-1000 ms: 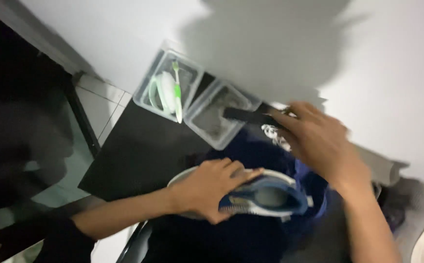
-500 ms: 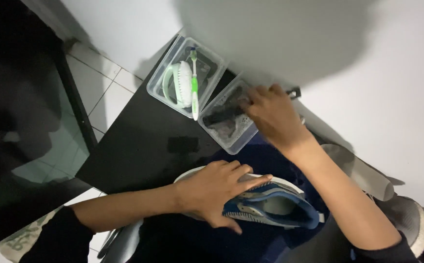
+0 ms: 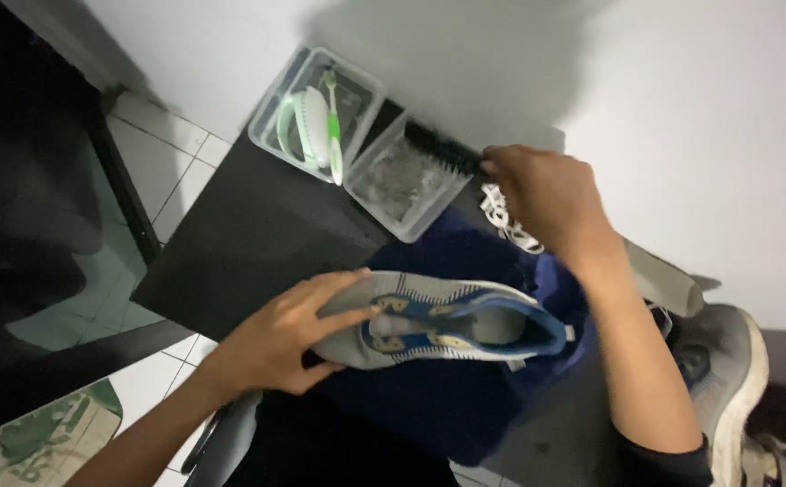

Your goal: Cleaning a sneaker by scrubbing it with a brush and soapy water, then wiping it with a cloth.

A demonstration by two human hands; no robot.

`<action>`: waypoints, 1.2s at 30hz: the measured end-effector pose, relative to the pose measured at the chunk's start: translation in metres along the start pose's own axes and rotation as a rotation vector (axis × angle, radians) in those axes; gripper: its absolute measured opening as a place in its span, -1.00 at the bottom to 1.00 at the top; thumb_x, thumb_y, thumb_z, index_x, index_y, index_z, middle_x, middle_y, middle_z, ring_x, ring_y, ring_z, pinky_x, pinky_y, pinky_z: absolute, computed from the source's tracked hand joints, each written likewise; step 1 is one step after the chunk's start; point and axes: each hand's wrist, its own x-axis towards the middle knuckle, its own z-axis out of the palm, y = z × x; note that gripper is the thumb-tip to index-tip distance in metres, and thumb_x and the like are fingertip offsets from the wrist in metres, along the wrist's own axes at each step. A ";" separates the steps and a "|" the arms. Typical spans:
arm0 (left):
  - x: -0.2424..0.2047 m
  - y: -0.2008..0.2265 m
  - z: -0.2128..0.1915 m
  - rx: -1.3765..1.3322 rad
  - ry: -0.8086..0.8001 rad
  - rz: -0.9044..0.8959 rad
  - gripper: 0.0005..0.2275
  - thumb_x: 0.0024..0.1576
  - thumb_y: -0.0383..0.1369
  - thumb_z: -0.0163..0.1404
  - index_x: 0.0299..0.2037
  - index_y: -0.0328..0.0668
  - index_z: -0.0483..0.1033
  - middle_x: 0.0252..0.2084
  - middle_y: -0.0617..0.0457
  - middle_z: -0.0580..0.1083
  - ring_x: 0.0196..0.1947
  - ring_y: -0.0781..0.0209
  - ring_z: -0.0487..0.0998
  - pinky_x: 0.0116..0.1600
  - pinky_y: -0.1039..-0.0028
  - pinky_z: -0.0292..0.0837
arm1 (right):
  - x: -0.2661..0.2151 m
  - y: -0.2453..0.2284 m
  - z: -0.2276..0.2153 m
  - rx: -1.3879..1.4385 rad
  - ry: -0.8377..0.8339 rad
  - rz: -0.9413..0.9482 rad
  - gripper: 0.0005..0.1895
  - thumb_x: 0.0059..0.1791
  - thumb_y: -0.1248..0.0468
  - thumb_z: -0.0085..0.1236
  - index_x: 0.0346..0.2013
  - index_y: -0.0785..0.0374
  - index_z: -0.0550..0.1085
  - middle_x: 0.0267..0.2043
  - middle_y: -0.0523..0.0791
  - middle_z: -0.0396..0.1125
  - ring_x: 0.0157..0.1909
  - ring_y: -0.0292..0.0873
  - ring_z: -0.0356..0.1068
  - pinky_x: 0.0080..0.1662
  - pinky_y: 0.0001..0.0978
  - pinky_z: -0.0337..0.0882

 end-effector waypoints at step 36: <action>0.264 0.102 -0.029 -0.381 -0.372 -0.749 -0.48 -0.05 0.23 -0.26 0.00 0.19 0.31 0.37 0.11 0.37 0.21 0.07 0.50 0.23 0.15 0.42 | -0.268 -0.058 0.071 0.432 0.510 0.987 -0.27 -0.17 0.17 0.50 0.15 0.41 0.34 0.04 0.10 0.17 0.12 0.15 0.18 0.15 -0.05 0.23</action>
